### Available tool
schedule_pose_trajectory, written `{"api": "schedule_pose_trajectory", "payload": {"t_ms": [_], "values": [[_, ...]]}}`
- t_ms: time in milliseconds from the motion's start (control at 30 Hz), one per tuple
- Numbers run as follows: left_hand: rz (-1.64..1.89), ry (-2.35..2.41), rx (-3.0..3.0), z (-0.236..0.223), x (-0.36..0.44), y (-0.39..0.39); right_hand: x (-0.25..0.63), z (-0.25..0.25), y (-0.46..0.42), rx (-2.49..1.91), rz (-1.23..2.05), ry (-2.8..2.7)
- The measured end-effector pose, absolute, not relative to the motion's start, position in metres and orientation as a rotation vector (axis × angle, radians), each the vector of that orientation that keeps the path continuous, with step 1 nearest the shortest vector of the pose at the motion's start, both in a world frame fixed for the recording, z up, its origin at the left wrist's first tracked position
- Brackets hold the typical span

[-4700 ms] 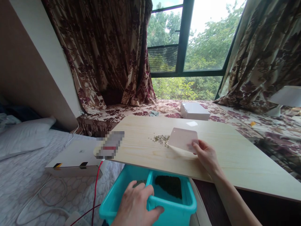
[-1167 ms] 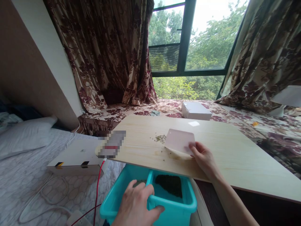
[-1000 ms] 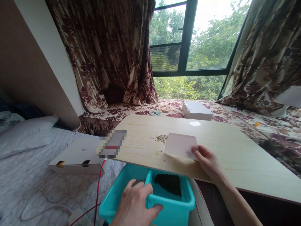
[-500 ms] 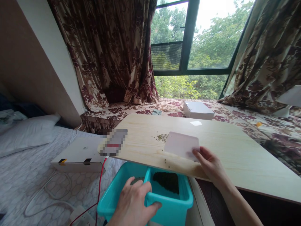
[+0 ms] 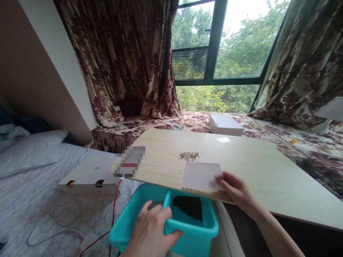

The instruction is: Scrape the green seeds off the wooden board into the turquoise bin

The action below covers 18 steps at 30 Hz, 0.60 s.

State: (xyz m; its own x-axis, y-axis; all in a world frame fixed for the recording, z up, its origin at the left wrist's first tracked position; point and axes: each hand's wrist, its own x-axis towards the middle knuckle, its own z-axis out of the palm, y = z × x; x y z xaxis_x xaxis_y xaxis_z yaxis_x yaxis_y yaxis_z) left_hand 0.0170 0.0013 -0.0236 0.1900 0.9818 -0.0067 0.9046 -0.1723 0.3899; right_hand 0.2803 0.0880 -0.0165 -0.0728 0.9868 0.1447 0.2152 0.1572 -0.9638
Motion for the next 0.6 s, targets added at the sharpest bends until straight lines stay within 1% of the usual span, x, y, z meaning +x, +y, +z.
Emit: {"api": "schedule_pose_trajectory", "payload": {"t_ms": [100,267,333,467,600], "values": [[0.352,1.789,2.153,-0.022,0.019,0.000,0.289,-0.010,0.077,-1.235,1.047,-1.492],[0.359,1.759,2.240,-0.029,0.033,-0.003,0.313,-0.009,0.086,-1.325,0.759,-1.222],[0.368,1.696,2.306,-0.036,0.041,-0.002,0.320,-0.012,0.094,-1.366,0.692,-1.132],[0.349,1.551,2.373,-0.047,0.054,0.002,0.323,-0.018,0.105,-1.411,0.659,-1.089],[0.376,1.542,2.401,-0.048,0.059,0.004,0.316,-0.019,0.109,-1.451,0.614,-1.139]]}}
